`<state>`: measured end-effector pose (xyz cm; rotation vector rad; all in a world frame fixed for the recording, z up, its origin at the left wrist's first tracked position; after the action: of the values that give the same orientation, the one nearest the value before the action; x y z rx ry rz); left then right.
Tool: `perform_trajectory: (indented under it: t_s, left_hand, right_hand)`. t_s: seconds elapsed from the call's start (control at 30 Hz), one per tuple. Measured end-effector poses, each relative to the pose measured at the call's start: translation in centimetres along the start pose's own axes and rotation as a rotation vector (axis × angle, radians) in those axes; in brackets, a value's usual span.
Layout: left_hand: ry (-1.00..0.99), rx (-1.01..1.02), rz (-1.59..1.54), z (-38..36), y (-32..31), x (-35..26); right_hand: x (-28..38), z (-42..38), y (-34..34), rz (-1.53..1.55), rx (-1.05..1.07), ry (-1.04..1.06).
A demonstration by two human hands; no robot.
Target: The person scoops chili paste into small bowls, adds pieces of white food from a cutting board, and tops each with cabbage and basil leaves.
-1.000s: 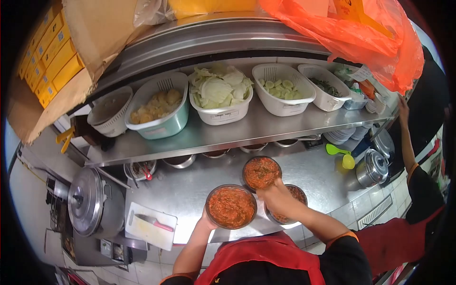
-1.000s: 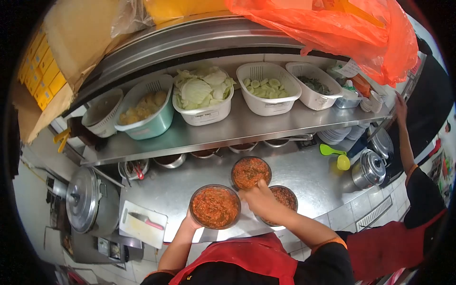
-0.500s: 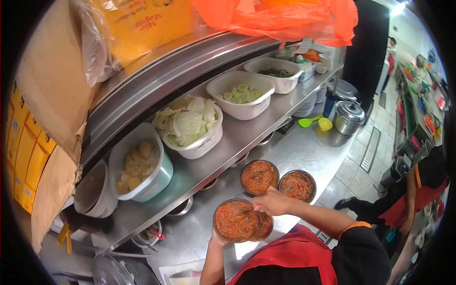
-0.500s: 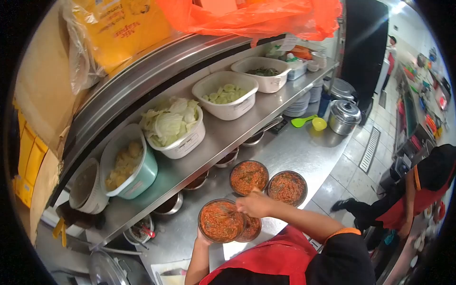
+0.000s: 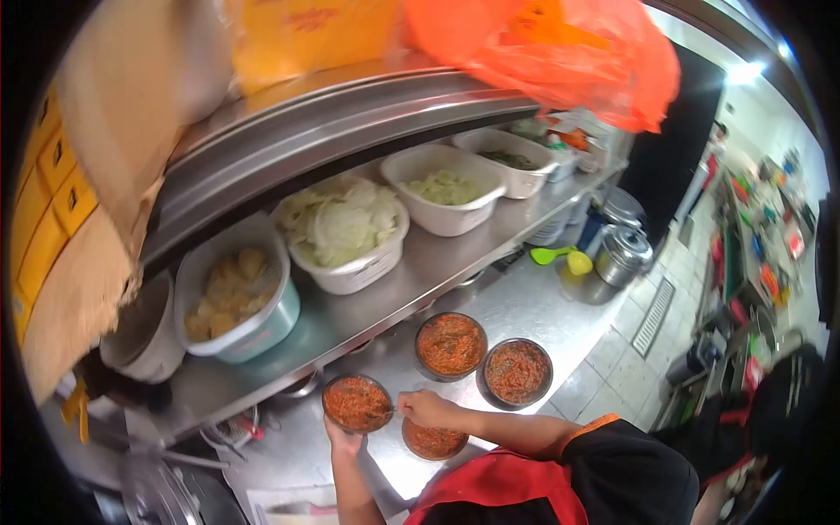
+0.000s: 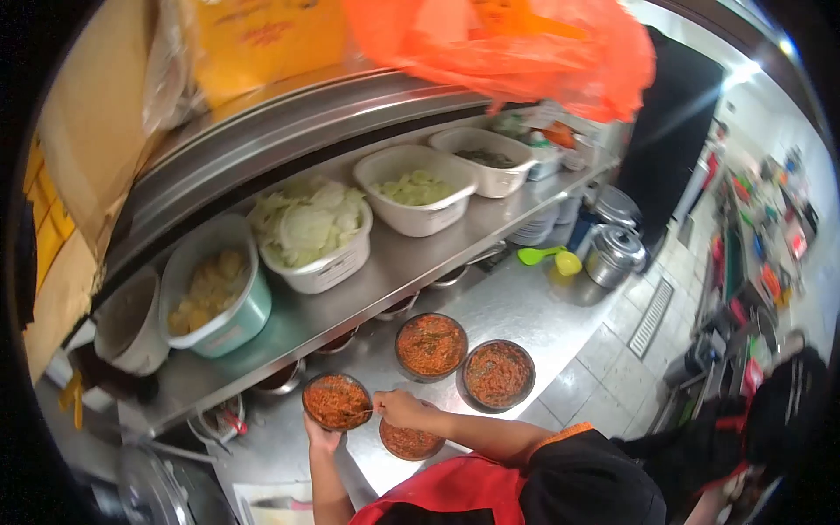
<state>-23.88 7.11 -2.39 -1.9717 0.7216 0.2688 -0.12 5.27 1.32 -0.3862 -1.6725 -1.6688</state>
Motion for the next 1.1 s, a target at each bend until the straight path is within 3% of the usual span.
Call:
perform_trajectory:
  t_s: [0.07,0.1,0.13,0.17,0.2,0.23,0.3,0.33,0.4,0.43,0.47,0.5,0.53,0.6,0.63,0.67,0.7,0.73,0.77,0.8,0.87,0.9,0.97,1.1]
  left_hand:
    - [-0.038,-0.140,0.197,0.6,2.1,0.5]
    - [-0.050,-0.207,0.353,0.5,2.4,0.9]
    - [-0.058,-0.264,0.510,0.9,2.1,1.3]
    - [0.079,-0.461,0.574,0.9,3.1,2.3]
    - [0.014,-0.500,0.739,0.7,4.3,3.2]
    - [-0.058,-0.537,0.909,0.4,5.1,4.1]
    - [-0.199,-0.694,1.101,-2.9,3.2,5.1]
    - [-0.272,-0.788,0.991,-4.7,1.4,5.8]
    - [-0.538,-0.743,0.811,-6.3,3.2,8.9]
    - [-0.575,-0.680,0.690,-7.4,3.7,10.4]
    - [-0.551,-0.657,0.615,-9.5,1.9,11.6]
    - [-0.596,-0.592,0.573,-12.4,0.4,13.6]
    - [-0.594,-0.653,0.617,-13.8,-0.3,14.9]
    - [-0.644,-0.764,0.818,-17.2,-7.8,15.2]
    - [-0.781,-0.776,0.924,-16.0,-5.6,15.0]
    - [-0.859,-0.848,0.997,-17.4,-13.9,13.6]
    - [-0.996,-0.863,1.269,-18.6,-20.4,11.5]
    - [-1.240,-0.808,1.478,-19.2,-27.2,9.2]
    - [-1.490,-0.705,1.599,-18.6,-31.5,6.9]
    - [-1.662,-0.607,1.725,-17.9,-36.5,4.0]
    - [-1.693,-0.745,1.777,-14.8,-42.4,-1.1]
    - [-1.575,-0.865,1.884,-13.0,-43.4,-3.6]
    - [-1.355,-0.801,1.804,-9.4,-43.1,-7.9]
    - [-1.416,-0.763,1.740,-8.4,-43.0,-10.2]
  right_hand:
    - [-1.0,-0.4,0.5,0.469,0.135,-0.099]
    - [1.1,-0.5,3.8,0.790,0.347,-0.406]
    - [0.8,0.6,4.6,0.982,0.408,-0.499]
    - [0.4,1.9,5.3,1.170,0.456,-0.597]
    - [-0.2,3.0,5.8,1.363,0.492,-0.698]
    - [-1.9,6.0,4.4,1.626,0.589,-0.638]
    - [0.0,11.8,4.6,1.641,0.386,-0.869]
    - [1.3,13.5,5.2,1.666,0.339,-0.890]
    - [1.5,15.5,2.8,1.591,0.306,-1.013]
    - [1.5,14.2,2.0,1.496,0.434,-1.057]
    - [3.8,11.3,6.6,1.403,0.788,-1.102]
    - [3.8,7.6,9.6,1.260,1.013,-0.554]
    - [5.6,3.9,16.2,1.098,1.061,-0.399]
    - [5.1,2.8,29.0,0.578,1.166,0.807]
    - [4.4,2.6,35.1,0.607,0.865,0.855]
    - [3.4,4.4,37.5,0.451,0.430,1.064]
    - [2.2,6.3,39.8,0.242,-0.045,1.129]
    - [3.8,8.1,43.7,-0.030,-0.050,0.913]
    - [3.8,10.3,44.1,-0.349,-0.277,0.821]
    - [2.2,12.4,43.8,-0.483,-0.457,0.778]
    - [1.3,14.9,44.1,-0.623,-0.077,0.571]
    - [2.0,14.4,44.6,-0.634,-0.111,0.596]
    - [4.3,13.5,46.0,-0.663,-0.202,0.648]
    - [7.4,15.3,46.3,-0.262,-0.128,0.743]
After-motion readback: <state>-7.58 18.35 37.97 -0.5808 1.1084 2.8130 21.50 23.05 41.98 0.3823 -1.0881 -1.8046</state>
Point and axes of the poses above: each hand's wrist, its own z-axis towards the middle knuckle, its own y-axis out of the back of the hand, x = y × z, the point moved 1 cm from there along z, towards the middle knuckle, and after that the axes turned 8 degrees about -x, right-handed, at the moved point
